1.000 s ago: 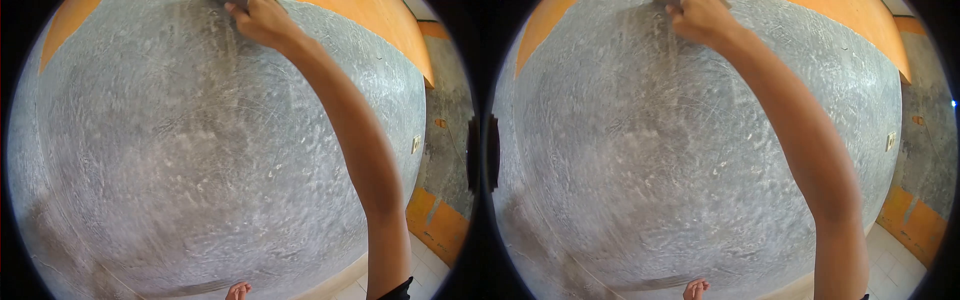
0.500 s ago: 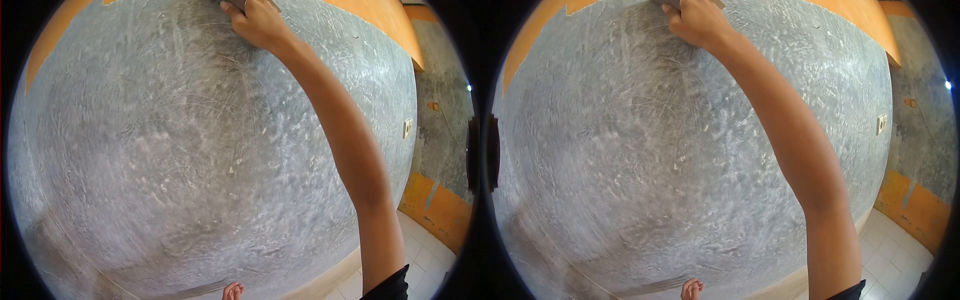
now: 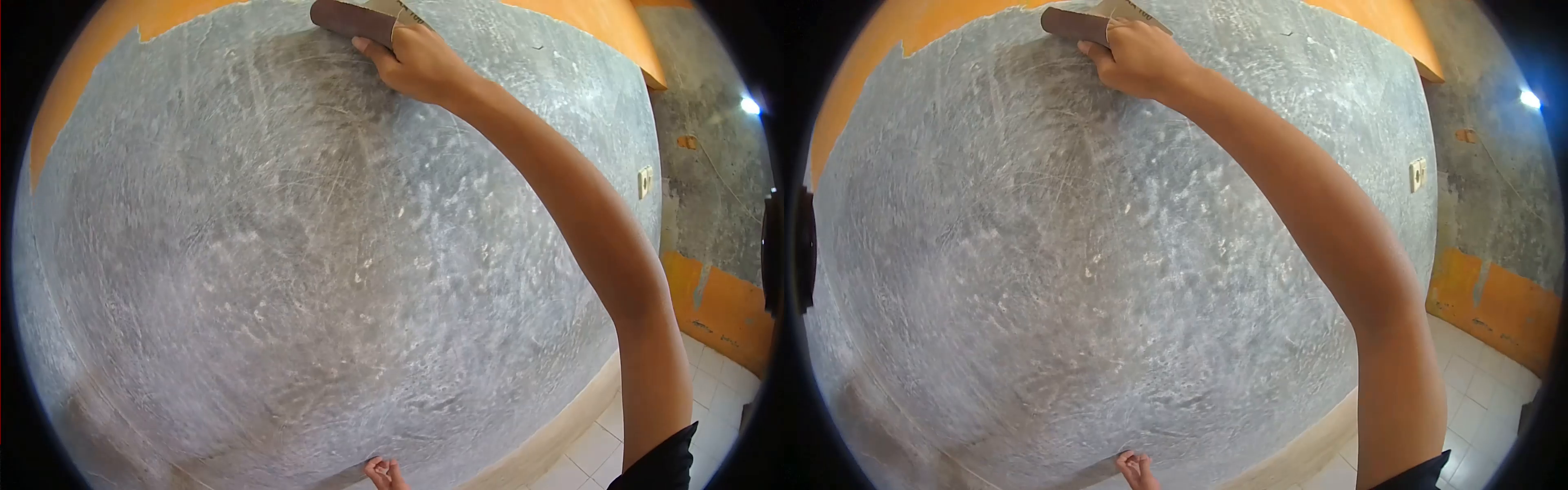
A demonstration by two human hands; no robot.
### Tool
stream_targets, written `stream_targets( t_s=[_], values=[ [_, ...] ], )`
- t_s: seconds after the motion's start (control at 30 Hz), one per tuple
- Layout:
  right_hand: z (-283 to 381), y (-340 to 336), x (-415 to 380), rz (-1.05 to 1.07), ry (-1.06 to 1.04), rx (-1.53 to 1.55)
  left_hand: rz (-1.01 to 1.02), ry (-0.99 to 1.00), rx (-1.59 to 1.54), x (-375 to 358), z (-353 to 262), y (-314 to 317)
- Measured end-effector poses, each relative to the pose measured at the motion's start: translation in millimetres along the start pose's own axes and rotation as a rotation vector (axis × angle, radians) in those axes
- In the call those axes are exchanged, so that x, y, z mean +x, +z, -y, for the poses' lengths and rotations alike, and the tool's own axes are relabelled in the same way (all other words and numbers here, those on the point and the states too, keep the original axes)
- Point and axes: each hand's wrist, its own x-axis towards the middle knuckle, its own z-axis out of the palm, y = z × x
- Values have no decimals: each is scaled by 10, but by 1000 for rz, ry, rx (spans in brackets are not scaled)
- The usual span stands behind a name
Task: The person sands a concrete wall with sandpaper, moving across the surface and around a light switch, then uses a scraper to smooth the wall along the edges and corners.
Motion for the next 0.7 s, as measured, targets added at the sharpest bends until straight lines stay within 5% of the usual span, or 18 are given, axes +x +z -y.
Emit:
stream_targets(
  t_s=[0.2, 0.3, 0.4, 0.5, 0.6, 0.7],
  values=[
    [-37, 6, -115, -136, 3, -4, -59, 48, -123, -44, -130, 104],
    [-112, -44, -77, -18, 107, -12, -85, 52, -124, -47, -176, 90],
    [-309, -163, 94, -357, 393, 93, -84, 51, -78, -65, -187, 65],
    [-318, -256, 102, -192, 485, 14, -90, 70, 39, -15, -44, -2],
    [-631, -175, -26, -364, 63, 28, -58, 26, -20, -48, -61, 57],
    [-864, -268, 51, -471, 280, 123, 17, 4, -114, -117, -161, 49]
  ],
)
